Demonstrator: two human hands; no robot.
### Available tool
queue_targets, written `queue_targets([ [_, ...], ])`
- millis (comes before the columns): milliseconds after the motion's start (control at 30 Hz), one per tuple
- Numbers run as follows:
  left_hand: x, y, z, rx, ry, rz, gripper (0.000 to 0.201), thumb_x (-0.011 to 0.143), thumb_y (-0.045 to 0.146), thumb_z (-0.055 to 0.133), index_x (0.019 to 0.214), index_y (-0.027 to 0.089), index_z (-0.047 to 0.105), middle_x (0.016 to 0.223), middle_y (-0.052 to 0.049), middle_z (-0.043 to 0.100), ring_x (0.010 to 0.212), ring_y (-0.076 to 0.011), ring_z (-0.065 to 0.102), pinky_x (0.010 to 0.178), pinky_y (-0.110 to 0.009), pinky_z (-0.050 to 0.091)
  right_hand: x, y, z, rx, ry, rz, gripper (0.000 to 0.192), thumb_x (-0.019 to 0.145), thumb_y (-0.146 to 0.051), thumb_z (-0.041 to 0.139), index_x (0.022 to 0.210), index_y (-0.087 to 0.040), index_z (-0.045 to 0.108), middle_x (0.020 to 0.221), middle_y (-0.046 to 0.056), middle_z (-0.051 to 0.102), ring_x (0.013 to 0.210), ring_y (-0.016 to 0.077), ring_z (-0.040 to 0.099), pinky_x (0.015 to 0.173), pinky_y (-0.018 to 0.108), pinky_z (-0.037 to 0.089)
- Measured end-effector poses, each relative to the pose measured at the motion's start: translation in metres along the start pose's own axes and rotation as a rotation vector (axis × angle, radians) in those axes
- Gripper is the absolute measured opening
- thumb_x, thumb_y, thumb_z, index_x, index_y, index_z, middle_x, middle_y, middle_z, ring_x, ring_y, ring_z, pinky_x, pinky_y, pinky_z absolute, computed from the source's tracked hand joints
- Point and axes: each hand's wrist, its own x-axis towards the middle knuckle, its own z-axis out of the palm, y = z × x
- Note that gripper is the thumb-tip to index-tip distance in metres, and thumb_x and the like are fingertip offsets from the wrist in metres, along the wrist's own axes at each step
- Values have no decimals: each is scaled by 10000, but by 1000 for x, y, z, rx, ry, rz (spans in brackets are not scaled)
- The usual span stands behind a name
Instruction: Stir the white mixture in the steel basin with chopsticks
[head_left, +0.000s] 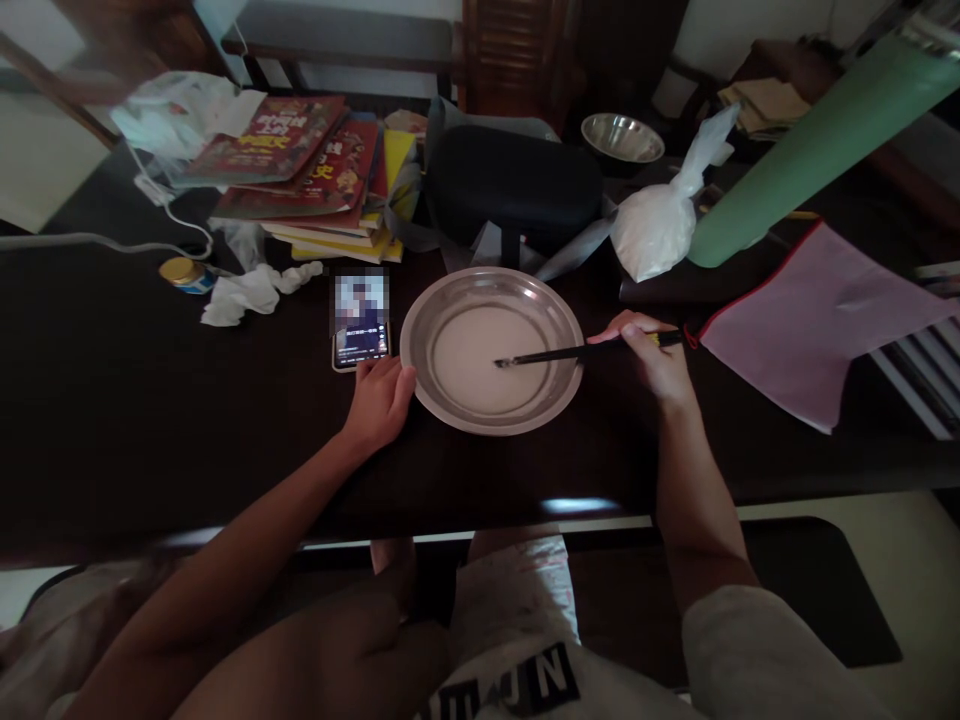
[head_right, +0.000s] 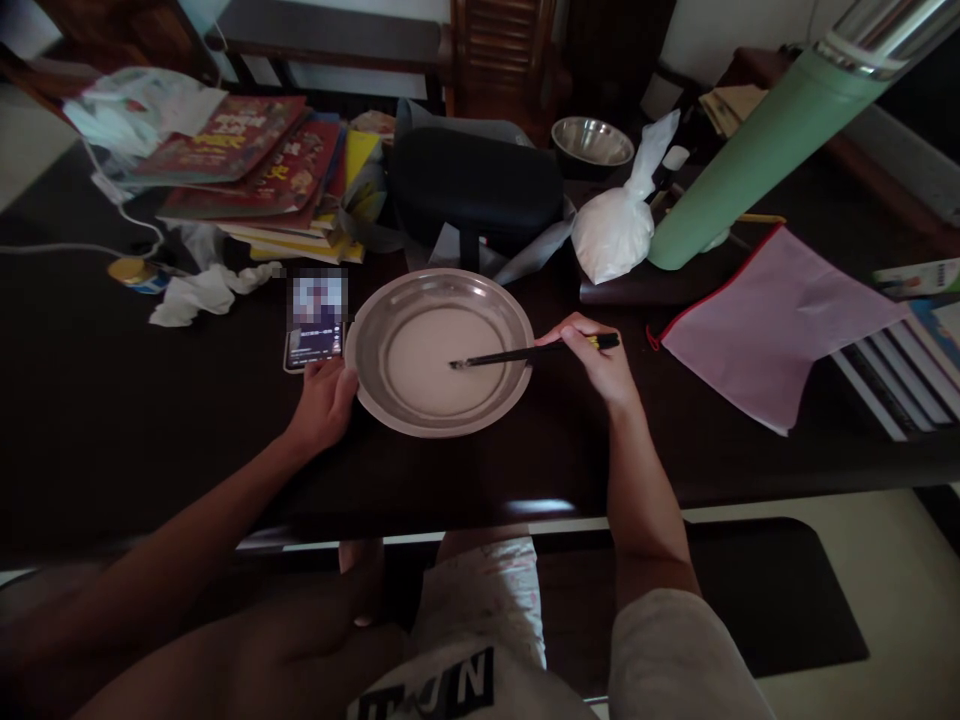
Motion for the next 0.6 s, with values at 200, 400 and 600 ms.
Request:
queue_targets([
  [200, 0, 0, 0, -8, -6, -21, 711, 1022, 629, 22, 712, 216, 511, 777, -77, 640, 794, -239, 599, 833, -436, 410, 0, 0, 1, -28, -107, -5, 228, 912, -464, 650, 884, -304, 810, 867, 9, 773, 890, 195, 716, 893, 387, 536],
  [400, -1, -2, 2, -12, -13, -29, 678, 1032, 604, 51, 726, 217, 515, 793, -68, 652, 817, -234, 604, 851, -427, 414, 0, 0, 0, -15, -10, -4, 283, 903, -520, 632, 818, -314, 807, 765, 7, 758, 780, 200, 700, 791, 389, 552],
  [600, -1, -2, 1, -4, -20, -28, 625, 1042, 557, 87, 727, 221, 509, 808, -70, 662, 816, -238, 604, 847, -432, 418, 1, 0, 0, -28, -38, -2, 223, 906, -467, 655, 868, -311, 810, 847, 5, 783, 867, 199, 723, 877, 388, 545],
])
